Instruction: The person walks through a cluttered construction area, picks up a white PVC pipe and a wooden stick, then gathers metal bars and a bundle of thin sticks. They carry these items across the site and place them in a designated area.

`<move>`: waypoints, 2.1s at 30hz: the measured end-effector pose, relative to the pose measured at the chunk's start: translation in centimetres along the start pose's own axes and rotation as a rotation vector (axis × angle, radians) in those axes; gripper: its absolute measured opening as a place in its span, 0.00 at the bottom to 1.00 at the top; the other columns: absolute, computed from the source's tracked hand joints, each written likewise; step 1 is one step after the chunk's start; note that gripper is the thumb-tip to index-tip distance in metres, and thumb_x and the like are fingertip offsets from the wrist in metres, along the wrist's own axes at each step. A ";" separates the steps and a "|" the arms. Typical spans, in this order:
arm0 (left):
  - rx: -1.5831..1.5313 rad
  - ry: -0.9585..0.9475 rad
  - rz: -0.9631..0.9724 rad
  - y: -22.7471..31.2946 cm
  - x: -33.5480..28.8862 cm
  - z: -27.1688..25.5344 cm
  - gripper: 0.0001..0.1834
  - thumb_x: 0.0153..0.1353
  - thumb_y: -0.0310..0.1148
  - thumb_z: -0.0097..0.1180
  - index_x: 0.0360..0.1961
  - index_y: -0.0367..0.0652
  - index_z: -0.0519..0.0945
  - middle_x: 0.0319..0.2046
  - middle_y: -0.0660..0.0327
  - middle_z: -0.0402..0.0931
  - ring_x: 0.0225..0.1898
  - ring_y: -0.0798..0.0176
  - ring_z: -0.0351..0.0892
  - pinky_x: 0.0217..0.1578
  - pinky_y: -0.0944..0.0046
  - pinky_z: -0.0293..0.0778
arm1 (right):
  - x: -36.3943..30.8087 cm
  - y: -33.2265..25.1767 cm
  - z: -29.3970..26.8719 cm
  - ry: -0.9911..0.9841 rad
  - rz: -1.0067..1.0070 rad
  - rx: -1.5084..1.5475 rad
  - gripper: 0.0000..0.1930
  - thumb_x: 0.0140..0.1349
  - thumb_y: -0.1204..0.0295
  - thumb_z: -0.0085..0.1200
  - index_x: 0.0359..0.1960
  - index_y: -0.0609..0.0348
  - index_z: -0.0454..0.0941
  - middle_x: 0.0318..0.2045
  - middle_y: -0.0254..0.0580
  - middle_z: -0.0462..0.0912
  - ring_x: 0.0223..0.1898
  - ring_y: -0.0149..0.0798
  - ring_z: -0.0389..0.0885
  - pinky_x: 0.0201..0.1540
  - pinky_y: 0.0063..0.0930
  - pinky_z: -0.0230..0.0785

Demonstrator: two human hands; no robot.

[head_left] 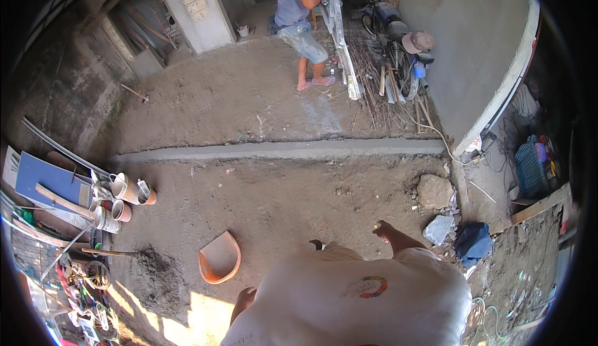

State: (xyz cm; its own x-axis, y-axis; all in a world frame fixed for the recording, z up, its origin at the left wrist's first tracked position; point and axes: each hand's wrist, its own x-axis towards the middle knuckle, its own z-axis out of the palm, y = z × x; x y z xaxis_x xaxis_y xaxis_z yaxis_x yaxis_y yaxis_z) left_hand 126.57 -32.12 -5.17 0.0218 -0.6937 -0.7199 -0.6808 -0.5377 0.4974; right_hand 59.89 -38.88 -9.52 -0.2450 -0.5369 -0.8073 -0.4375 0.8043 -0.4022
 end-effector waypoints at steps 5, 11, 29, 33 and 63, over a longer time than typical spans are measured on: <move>0.044 -0.038 -0.123 -2.8 3.0 -6.3 0.26 0.63 0.43 0.56 0.61 0.50 0.71 0.47 0.52 0.76 0.41 0.53 0.79 0.37 0.49 0.81 | 1.3 -18.9 1.7 0.132 -0.292 -0.206 0.37 0.56 0.56 0.61 0.66 0.50 0.60 0.50 0.56 0.78 0.48 0.51 0.79 0.48 0.38 0.73; -0.009 -0.034 -0.103 -1.7 14.1 -16.5 0.25 0.63 0.43 0.55 0.60 0.51 0.71 0.47 0.50 0.76 0.42 0.49 0.80 0.37 0.47 0.81 | 6.2 -28.7 5.4 0.337 -0.477 -0.282 0.37 0.56 0.57 0.61 0.66 0.52 0.60 0.48 0.55 0.79 0.43 0.49 0.81 0.45 0.39 0.75; -0.247 0.013 -0.044 13.6 36.0 -49.5 0.27 0.63 0.44 0.55 0.63 0.51 0.68 0.53 0.52 0.74 0.45 0.48 0.80 0.40 0.48 0.81 | 5.8 -42.2 23.5 -0.005 -0.073 -0.038 0.35 0.59 0.56 0.59 0.67 0.46 0.60 0.49 0.58 0.78 0.38 0.50 0.83 0.35 0.41 0.80; -0.142 -0.083 0.045 21.0 39.5 -50.8 0.29 0.62 0.44 0.57 0.63 0.51 0.68 0.55 0.52 0.73 0.47 0.48 0.79 0.41 0.46 0.80 | 8.3 -44.3 22.3 0.009 -0.024 0.013 0.34 0.59 0.56 0.59 0.66 0.49 0.62 0.48 0.57 0.79 0.37 0.49 0.83 0.36 0.40 0.80; 0.268 -0.210 -0.059 43.0 75.2 -68.7 0.23 0.63 0.47 0.56 0.57 0.52 0.75 0.40 0.61 0.80 0.31 0.61 0.79 0.28 0.62 0.76 | 23.9 -79.2 9.2 0.020 0.011 -0.164 0.31 0.59 0.41 0.48 0.45 0.58 0.80 0.46 0.53 0.81 0.50 0.53 0.78 0.54 0.41 0.68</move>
State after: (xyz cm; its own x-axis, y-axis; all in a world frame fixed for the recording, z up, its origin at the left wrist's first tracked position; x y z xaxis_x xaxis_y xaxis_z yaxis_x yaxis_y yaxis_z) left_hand 149.26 -140.31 -4.65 -0.0647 -0.5365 -0.8414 -0.8518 -0.4095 0.3267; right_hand 96.62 -113.07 -0.92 -0.2669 -0.5343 -0.8021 -0.5692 0.7590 -0.3161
